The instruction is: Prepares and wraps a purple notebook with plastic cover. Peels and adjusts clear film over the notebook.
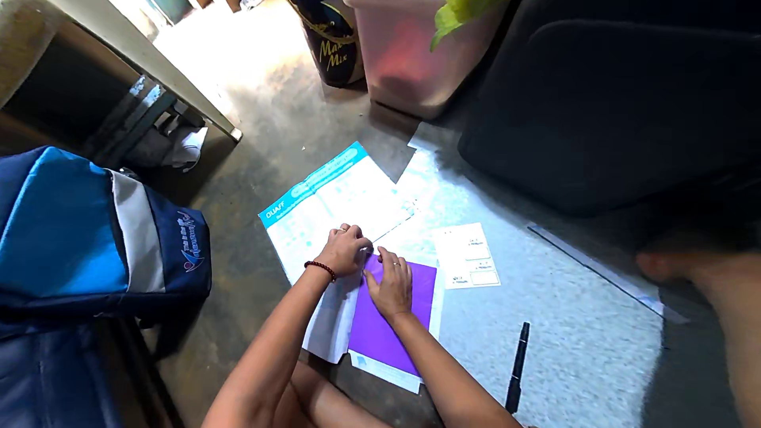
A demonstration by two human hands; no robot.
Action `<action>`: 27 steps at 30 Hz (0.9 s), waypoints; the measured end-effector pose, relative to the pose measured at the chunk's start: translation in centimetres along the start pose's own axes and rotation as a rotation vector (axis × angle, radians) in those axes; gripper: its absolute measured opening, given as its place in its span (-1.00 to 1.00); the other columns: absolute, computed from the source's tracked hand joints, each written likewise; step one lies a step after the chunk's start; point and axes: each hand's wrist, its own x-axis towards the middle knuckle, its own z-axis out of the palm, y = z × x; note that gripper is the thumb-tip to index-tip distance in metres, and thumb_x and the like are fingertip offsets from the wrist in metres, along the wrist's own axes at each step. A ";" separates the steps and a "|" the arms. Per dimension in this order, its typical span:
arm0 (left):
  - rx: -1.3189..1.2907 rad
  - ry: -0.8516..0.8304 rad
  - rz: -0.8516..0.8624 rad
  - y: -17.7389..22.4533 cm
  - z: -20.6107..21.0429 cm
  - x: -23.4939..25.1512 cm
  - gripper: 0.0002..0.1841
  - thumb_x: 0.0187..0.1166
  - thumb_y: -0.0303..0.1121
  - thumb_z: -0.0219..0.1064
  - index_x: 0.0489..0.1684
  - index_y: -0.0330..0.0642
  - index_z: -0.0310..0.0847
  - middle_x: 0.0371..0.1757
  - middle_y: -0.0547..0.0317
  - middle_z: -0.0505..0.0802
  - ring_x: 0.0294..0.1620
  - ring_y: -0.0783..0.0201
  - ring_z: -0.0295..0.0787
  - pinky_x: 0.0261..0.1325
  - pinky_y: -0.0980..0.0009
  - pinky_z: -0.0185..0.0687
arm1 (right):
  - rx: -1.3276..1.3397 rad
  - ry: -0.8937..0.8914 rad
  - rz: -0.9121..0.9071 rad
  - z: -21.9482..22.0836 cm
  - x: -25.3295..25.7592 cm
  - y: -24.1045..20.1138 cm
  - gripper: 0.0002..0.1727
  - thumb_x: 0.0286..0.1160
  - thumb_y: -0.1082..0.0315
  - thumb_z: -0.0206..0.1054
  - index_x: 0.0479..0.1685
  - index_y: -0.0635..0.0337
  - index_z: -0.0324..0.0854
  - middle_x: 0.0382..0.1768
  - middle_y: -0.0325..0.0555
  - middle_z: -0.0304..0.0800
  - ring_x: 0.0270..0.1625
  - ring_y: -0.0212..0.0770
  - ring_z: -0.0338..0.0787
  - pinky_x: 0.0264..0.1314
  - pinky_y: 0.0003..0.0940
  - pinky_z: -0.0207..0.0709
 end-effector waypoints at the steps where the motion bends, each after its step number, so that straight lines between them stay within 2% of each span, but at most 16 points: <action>1: 0.027 -0.005 0.019 -0.1 -0.1 0.1 -0.55 0.36 -0.52 0.46 0.29 -0.09 0.75 0.37 -0.22 0.68 0.51 -0.26 0.44 0.46 -0.31 0.24 | 0.006 0.017 -0.008 0.1 -0.1 0.1 -0.40 0.30 0.34 0.50 0.36 0.49 0.61 0.08 0.29 0.83 0.09 0.33 0.79 0.20 0.27 0.54; 7: 0.153 0.002 0.071 0.8 -0.2 0.6 -0.70 0.48 -0.46 0.36 0.16 -0.15 0.79 0.24 -0.20 0.74 0.40 -0.21 0.55 0.36 -0.24 0.34 | 0.012 0.065 -0.018 0.3 -0.4 0.5 -0.41 0.23 0.37 0.49 0.31 0.50 0.63 0.05 0.26 0.84 0.09 0.32 0.80 0.24 0.30 0.52; 11: 0.142 0.029 0.055 1.4 0.0 0.5 -0.76 0.53 -0.48 0.32 0.06 -0.28 0.79 0.34 -0.29 0.69 0.48 -0.27 0.50 0.40 -0.29 0.33 | 0.006 0.063 -0.047 0.4 -0.3 0.7 -0.42 0.22 0.38 0.46 0.29 0.53 0.63 0.03 0.32 0.82 0.08 0.36 0.79 0.22 0.36 0.49; 13: 0.136 0.054 0.059 1.5 0.0 0.5 -0.79 0.57 -0.50 0.28 0.01 -0.33 0.80 0.35 -0.32 0.69 0.50 -0.29 0.49 0.39 -0.29 0.33 | -0.002 0.079 -0.065 0.5 -0.3 0.8 -0.42 0.22 0.35 0.45 0.27 0.52 0.63 0.01 0.31 0.82 0.04 0.35 0.78 0.15 0.33 0.50; 19: 0.121 0.046 0.056 1.0 -0.2 0.6 -0.77 0.51 -0.50 0.33 0.05 -0.28 0.80 0.37 -0.31 0.66 0.51 -0.29 0.46 0.37 -0.32 0.34 | -0.015 0.098 -0.081 0.6 -0.1 0.9 -0.42 0.24 0.30 0.44 0.26 0.54 0.62 0.00 0.33 0.81 0.02 0.35 0.77 0.10 0.31 0.49; 24: 0.049 0.064 0.091 0.3 -0.1 0.6 -0.80 0.58 -0.53 0.27 -0.01 -0.35 0.81 0.27 -0.31 0.72 0.45 -0.29 0.52 0.36 -0.28 0.36 | -0.008 0.093 -0.074 0.7 -0.1 0.8 -0.43 0.24 0.32 0.47 0.25 0.54 0.64 0.01 0.32 0.82 0.05 0.35 0.79 0.16 0.32 0.52; 27: 0.032 0.051 0.106 0.0 -0.1 0.9 -0.78 0.62 -0.51 0.24 -0.01 -0.33 0.82 0.23 -0.27 0.75 0.42 -0.25 0.55 0.36 -0.25 0.36 | -0.016 0.113 -0.074 0.7 -0.1 0.9 -0.45 0.22 0.33 0.49 0.23 0.51 0.67 0.02 0.27 0.84 0.04 0.30 0.81 0.16 0.29 0.54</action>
